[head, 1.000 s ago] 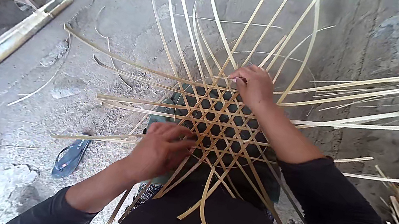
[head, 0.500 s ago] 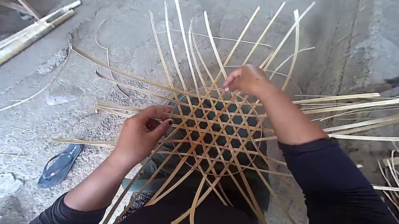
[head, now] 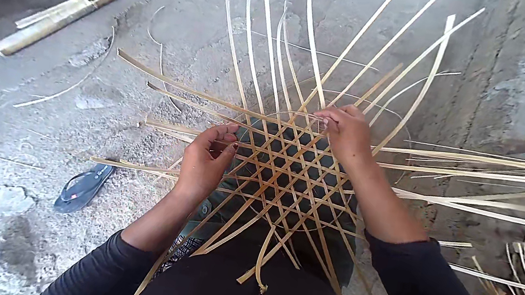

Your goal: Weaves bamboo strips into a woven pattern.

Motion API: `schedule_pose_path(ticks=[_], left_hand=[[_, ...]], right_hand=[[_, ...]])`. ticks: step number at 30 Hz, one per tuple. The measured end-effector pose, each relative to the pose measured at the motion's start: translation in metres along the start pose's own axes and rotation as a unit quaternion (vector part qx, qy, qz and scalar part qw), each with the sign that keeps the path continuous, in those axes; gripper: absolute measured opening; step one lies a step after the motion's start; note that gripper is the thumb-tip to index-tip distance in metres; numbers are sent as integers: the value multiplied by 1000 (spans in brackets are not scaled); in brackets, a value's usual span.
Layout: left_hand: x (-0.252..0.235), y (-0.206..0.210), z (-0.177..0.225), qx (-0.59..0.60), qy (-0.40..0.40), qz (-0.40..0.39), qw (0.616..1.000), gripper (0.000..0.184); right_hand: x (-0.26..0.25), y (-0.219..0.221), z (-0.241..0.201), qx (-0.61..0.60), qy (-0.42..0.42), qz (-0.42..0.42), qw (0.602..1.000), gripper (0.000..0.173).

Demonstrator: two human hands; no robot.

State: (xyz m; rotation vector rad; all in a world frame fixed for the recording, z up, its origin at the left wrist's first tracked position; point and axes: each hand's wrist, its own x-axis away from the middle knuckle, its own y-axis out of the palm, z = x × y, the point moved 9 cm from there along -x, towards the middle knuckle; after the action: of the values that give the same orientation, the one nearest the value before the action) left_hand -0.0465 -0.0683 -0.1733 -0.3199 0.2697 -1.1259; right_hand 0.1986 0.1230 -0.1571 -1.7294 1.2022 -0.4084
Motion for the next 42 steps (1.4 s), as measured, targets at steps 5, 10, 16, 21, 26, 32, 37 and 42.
schedule_pose_path(ticks=[5,10,16,21,26,32,37,42], left_hand=[[5,6,-7,-88,59,17,994,35],[13,18,-2,-178,147,30,973,34],[10,17,-2,-191,111,9,975,33],[7,8,24,-155,114,-8,981,29],[-18,13,-7,218,-2,53,974,20],[-30,38,-18,-24,10,81,996,38],[-15,49,23,-148,198,78,966,14],[-21,57,19,-127,205,83,967,13]], right_hand=[[16,5,-6,2,-48,101,994,27],[23,11,-6,8,-89,154,984,28],[16,19,-7,30,-65,113,991,30],[14,25,-7,57,-41,80,994,30],[14,26,-5,65,-33,84,994,29],[16,24,-3,73,-27,86,993,29],[17,24,-3,69,-17,86,994,30],[16,27,-5,67,-19,87,994,31]])
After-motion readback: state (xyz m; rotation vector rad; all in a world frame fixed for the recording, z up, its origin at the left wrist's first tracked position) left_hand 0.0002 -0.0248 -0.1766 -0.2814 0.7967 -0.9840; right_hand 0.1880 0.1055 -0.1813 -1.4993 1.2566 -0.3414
